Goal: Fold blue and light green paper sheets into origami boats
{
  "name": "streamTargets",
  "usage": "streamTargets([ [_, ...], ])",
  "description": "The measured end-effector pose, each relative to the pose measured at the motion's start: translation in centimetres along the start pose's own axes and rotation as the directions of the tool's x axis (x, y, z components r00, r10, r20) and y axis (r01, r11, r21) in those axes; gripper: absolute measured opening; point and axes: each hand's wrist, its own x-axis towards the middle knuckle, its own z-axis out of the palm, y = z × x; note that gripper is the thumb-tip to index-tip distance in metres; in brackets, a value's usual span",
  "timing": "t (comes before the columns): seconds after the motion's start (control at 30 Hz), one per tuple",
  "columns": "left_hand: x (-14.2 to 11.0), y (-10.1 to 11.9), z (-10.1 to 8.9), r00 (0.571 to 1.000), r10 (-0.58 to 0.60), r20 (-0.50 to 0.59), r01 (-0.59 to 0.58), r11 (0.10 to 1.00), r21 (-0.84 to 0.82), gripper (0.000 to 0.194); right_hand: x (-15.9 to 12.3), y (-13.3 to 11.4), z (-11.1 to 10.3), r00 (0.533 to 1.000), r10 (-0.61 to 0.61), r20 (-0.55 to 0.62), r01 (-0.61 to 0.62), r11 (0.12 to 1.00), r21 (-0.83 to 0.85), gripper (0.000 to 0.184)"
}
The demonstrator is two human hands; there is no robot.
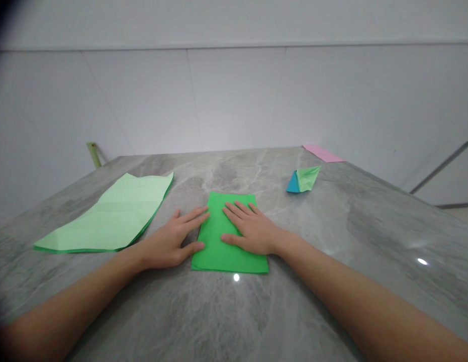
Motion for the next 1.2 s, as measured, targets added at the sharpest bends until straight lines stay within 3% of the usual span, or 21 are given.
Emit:
streamTargets([
  [0.13, 0.7, 0.4, 0.3, 0.963, -0.184, -0.2, 0.172, 0.982, -0.073, 0.039, 0.1, 0.1, 0.1, 0.996, 0.087, -0.025, -0.088, 0.996, -0.029, 0.084],
  [0.37, 0.9, 2.2, 0.6, 0.916, -0.154, -0.37, 0.006, 0.928, -0.371, 0.017, 0.3, -0.2, 0.2, 0.986, 0.158, -0.049, -0.161, 0.985, -0.059, 0.085],
  [0.47, 0.9, 2.5, 0.6, 0.925, -0.174, -0.338, 0.029, 0.919, -0.393, 0.017, 0.3, -0.2, 0.2, 0.986, 0.16, -0.049, -0.163, 0.985, -0.057, 0.085],
  [0.6, 0.8, 2.7, 0.5, 0.942, -0.232, -0.241, 0.154, 0.941, -0.301, 0.024, 0.3, -0.3, 0.2, 0.986, 0.155, -0.054, -0.158, 0.986, -0.055, 0.084],
  [0.73, 0.7, 2.8, 0.2, 0.922, -0.35, -0.168, 0.307, 0.923, -0.233, 0.031, 0.4, -0.2, 0.2, 0.986, 0.148, -0.07, -0.151, 0.987, -0.048, 0.082],
  [0.9, 0.6, 3.2, 0.0, 0.903, -0.409, -0.13, 0.397, 0.911, -0.11, 0.026, 0.4, -0.3, -0.4, 0.982, 0.157, -0.105, -0.163, 0.985, -0.053, 0.077],
  [1.03, 0.5, 3.1, 0.2, 0.913, -0.4, -0.08, 0.393, 0.915, -0.094, 0.028, 0.0, -1.8, -1.1, 0.986, -0.004, -0.165, 0.006, 1.0, 0.009, 0.062],
  [1.1, 0.4, 2.9, 0.5, 0.924, -0.371, -0.088, 0.362, 0.927, -0.101, 0.03, -0.2, -2.7, -1.3, 0.992, -0.093, -0.085, 0.099, 0.993, 0.069, 0.066],
  [1.2, 0.3, 2.6, 0.7, 0.938, -0.339, -0.08, 0.329, 0.938, -0.109, 0.031, -0.4, -3.3, -1.3, 0.99, -0.131, 0.047, 0.124, 0.984, 0.128, 0.067],
])
